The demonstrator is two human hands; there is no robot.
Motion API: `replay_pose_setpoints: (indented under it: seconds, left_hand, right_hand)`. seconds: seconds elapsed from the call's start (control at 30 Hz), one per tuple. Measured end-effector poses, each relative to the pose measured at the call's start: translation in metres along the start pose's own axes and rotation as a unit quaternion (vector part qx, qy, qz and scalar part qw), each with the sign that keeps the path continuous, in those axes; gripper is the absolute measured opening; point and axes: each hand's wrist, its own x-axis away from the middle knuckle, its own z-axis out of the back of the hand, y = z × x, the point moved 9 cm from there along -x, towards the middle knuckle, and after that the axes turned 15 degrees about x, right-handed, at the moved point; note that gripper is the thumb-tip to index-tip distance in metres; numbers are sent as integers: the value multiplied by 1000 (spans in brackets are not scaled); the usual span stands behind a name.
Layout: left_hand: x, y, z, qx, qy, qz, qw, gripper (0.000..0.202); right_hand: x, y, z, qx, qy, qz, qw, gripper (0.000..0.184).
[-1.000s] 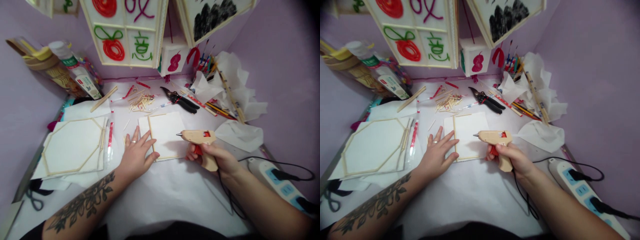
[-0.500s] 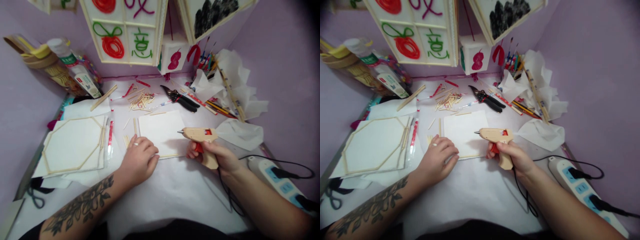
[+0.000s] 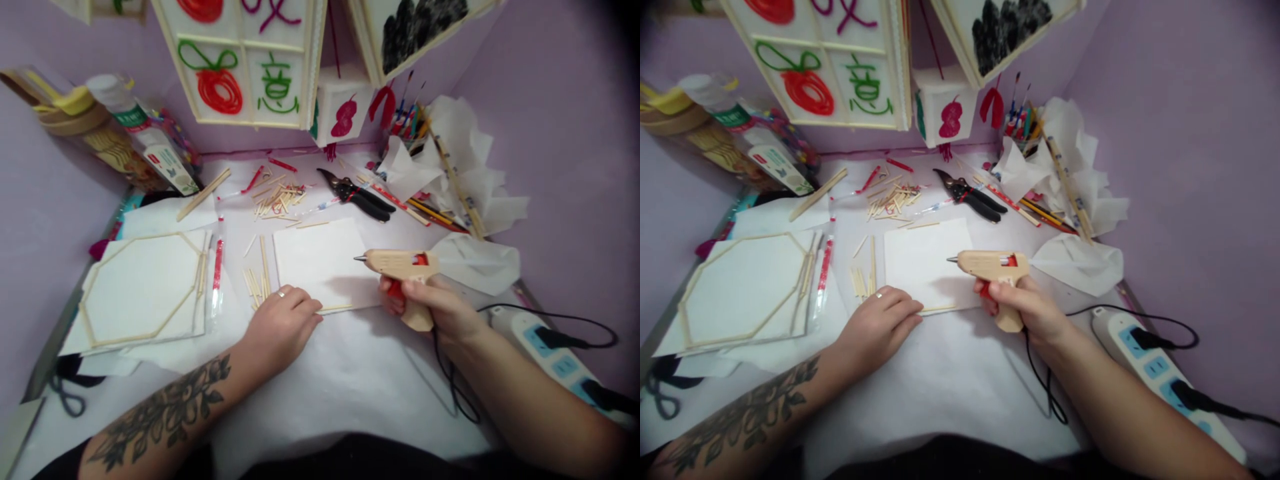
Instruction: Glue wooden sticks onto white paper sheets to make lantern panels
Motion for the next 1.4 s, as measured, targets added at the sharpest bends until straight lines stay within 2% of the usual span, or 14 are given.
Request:
replay_pose_setpoints:
  seconds: [0.07, 0.17, 0.33, 0.5, 0.6, 0.8, 0.93, 1.4]
  left_hand:
    - [1, 3, -1, -10, 5, -8, 1000, 16]
    - [2, 4, 4, -32, 21, -13, 999, 17]
    - [4, -2, 9, -9, 46, -15, 999, 16]
    - [5, -10, 4, 42, 35, 2, 998, 15]
    - [5, -13, 1, 60, 32, 11, 998, 16]
    - [5, -15, -2, 59, 23, 26, 998, 14]
    - [6, -20, -4, 59, 12, 51, 997, 13]
    - [6, -23, -7, 64, -8, 66, 996, 16]
  right_hand:
    - [2, -1, 4, 68, 4, 6, 998, 29]
    - [7, -5, -1, 172, -34, 31, 984, 27]
    - [15, -7, -14, 352, -73, 40, 932, 24]
    - [19, -18, -38, 446, -76, 128, 883, 20]
    - [19, -17, -48, 469, -72, 150, 867, 22]
    - [20, -9, -59, 476, -86, 152, 862, 27]
    - [20, -8, -58, 471, -74, 154, 866, 27]
    - [20, -8, -60, 473, -83, 154, 864, 29]
